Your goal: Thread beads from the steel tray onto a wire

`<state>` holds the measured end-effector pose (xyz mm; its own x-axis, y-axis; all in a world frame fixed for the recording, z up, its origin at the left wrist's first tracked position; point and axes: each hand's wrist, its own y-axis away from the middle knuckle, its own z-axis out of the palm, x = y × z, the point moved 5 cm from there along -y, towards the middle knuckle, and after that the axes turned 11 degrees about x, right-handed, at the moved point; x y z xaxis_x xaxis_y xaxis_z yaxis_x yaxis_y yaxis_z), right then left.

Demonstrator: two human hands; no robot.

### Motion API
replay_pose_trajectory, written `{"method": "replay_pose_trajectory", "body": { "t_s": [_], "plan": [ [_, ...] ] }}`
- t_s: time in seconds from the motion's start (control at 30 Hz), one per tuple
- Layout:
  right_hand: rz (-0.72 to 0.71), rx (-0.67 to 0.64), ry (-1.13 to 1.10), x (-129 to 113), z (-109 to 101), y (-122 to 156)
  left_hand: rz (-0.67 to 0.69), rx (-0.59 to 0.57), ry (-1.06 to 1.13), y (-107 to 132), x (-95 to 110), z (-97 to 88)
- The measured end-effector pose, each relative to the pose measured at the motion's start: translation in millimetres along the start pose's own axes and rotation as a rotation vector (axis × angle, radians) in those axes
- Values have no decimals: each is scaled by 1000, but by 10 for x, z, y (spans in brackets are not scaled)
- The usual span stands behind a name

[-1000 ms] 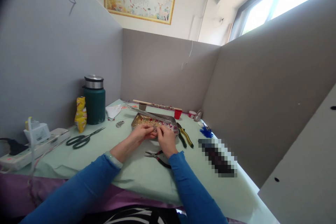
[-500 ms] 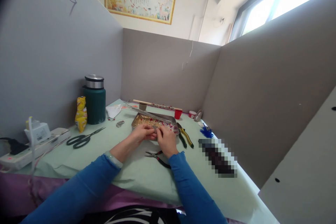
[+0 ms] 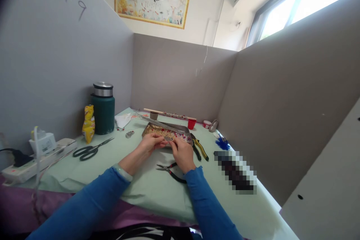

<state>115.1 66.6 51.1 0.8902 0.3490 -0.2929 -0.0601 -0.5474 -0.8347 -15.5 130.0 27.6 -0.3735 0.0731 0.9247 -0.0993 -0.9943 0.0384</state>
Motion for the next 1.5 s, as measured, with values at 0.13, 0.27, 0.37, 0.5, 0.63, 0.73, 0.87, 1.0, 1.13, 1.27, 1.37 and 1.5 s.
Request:
{"method": "replay_pose_trajectory", "body": {
  "t_s": [0.13, 0.27, 0.37, 0.5, 0.63, 0.73, 0.87, 1.0, 1.13, 1.27, 1.37, 1.5],
  "plan": [
    [29, -21, -28, 1, 25, 12, -15, 6, 47, 17, 16, 6],
    [26, 34, -43, -20, -64, 11, -10, 27, 44, 42, 69, 4],
    [84, 170, -44, 7, -283, 49, -2, 62, 40, 48, 103, -33],
    [121, 154, 43, 86, -508, 245, -13, 70, 36, 29, 97, -74],
    [-51, -189, 81, 62, -445, 537, -42, 86, 37, 8, 79, -90],
    [-152, -374, 93, -25, -355, 693, -36, 88, 17, 4, 86, -87],
    [-136, -368, 156, -134, -332, 690, -7, 89, -14, 7, 93, -90],
    [-137, -350, 150, -214, -364, 613, 34, 97, -67, 12, 92, -102],
    [-92, -210, 134, -211, -470, 397, 134, 112, -141, 4, 120, -99],
    [-123, -40, 291, -170, -520, 121, 221, 155, -212, -56, 126, -98],
    [-166, 36, 354, -116, -460, 6, 251, 149, -191, -114, 105, -87],
    [-234, 69, 307, -54, -321, 7, 249, 142, -137, -136, 87, -83]
  ]
}}
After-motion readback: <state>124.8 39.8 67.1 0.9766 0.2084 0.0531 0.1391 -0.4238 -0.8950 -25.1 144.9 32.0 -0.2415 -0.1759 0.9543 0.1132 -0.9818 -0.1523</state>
